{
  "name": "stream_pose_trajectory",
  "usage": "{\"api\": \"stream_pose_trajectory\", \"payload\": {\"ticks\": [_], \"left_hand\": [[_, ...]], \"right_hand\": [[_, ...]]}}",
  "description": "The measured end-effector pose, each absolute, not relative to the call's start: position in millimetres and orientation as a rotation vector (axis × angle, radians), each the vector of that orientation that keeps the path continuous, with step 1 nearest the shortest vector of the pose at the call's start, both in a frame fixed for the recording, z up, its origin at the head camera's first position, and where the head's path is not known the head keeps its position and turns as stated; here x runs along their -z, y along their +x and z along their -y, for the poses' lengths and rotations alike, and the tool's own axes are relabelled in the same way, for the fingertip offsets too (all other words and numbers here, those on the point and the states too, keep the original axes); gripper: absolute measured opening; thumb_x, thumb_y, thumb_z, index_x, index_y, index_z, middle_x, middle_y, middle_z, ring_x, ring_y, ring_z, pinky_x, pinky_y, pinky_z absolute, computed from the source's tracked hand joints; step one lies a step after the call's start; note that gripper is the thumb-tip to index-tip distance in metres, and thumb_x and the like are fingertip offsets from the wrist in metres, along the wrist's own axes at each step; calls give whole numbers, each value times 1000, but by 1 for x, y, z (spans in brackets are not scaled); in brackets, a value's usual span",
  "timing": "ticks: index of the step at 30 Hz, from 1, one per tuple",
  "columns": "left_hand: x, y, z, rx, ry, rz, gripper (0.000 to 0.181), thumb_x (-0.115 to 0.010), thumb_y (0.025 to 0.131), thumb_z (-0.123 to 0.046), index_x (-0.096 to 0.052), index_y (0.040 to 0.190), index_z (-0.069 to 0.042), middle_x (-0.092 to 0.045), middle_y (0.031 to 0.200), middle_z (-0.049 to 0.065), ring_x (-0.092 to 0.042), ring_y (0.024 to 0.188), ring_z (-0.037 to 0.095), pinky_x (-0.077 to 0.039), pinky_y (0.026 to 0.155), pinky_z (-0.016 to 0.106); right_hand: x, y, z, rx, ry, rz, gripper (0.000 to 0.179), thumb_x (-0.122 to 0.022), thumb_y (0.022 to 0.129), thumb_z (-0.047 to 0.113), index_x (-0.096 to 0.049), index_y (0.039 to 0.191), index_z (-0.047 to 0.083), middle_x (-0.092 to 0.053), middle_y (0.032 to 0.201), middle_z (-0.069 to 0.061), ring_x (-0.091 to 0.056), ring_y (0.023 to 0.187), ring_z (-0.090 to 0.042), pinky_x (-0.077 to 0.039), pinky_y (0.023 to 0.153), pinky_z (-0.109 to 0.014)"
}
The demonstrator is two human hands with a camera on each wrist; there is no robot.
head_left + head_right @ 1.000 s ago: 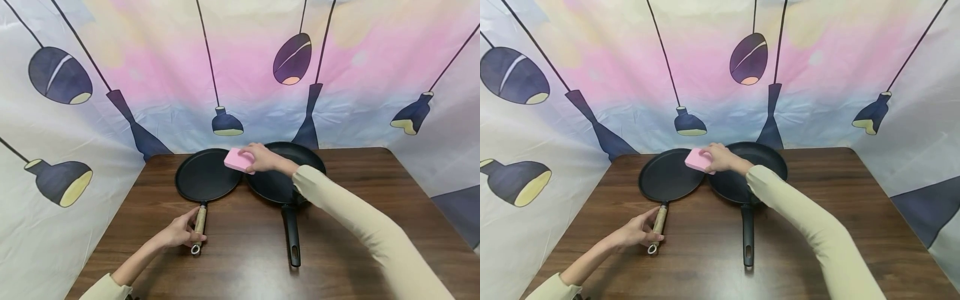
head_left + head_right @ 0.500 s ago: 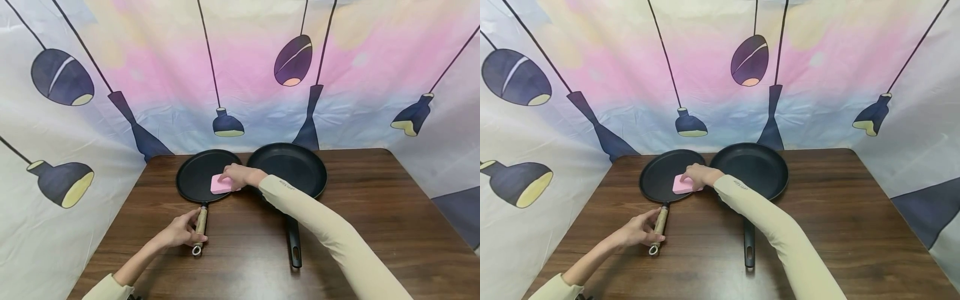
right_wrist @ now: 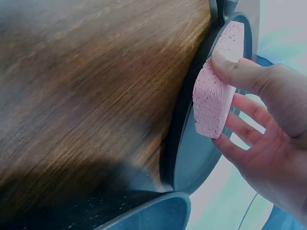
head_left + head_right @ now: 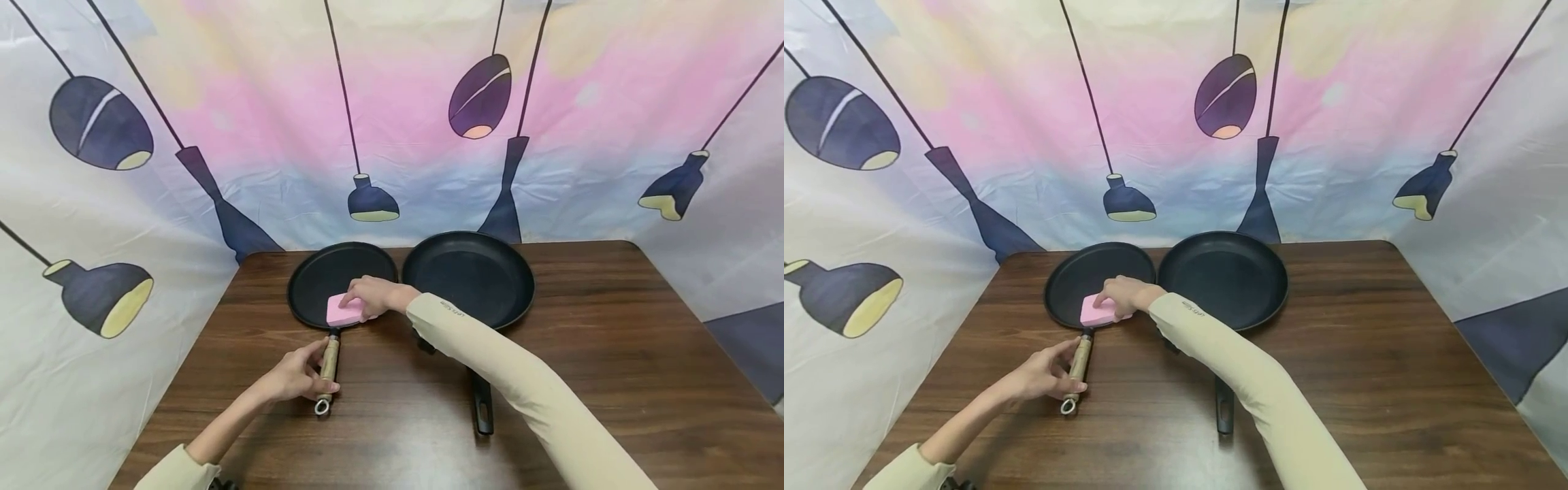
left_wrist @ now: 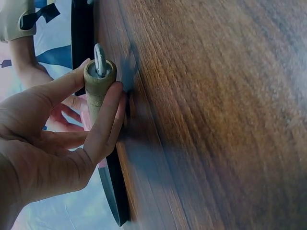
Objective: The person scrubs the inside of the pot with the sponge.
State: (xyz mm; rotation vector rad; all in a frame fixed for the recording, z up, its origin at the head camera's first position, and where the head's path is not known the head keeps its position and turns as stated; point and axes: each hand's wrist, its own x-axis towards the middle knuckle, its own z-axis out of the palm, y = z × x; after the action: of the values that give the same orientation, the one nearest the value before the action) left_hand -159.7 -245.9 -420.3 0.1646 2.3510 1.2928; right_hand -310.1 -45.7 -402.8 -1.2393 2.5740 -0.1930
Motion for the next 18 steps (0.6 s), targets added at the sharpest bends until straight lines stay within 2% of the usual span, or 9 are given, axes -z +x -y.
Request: {"api": "stream_pose_trajectory", "payload": {"ticks": [13,18], "left_hand": [[422,-162,246,-1313,192,-2330,104,-86,80,-2,-17,156,13,-49,118,25,-66,78,16,-65,69,39],[423,-162,248,-1325,211,-2311,105,-87,79,-3,-17,156,13,-50,116,24,-63,78,16,-65,68,38]], "right_hand": [[419,-311,80,136,-1214,-2673,45,-72,98,23,-61,141,32,-52,151,-4,-48,134,-23,-48,111,-31],[420,-311,95,88,-1234,-2706,45,-69,100,28,-58,143,34,-54,145,-2,-50,127,-21,-50,107,-30]]}}
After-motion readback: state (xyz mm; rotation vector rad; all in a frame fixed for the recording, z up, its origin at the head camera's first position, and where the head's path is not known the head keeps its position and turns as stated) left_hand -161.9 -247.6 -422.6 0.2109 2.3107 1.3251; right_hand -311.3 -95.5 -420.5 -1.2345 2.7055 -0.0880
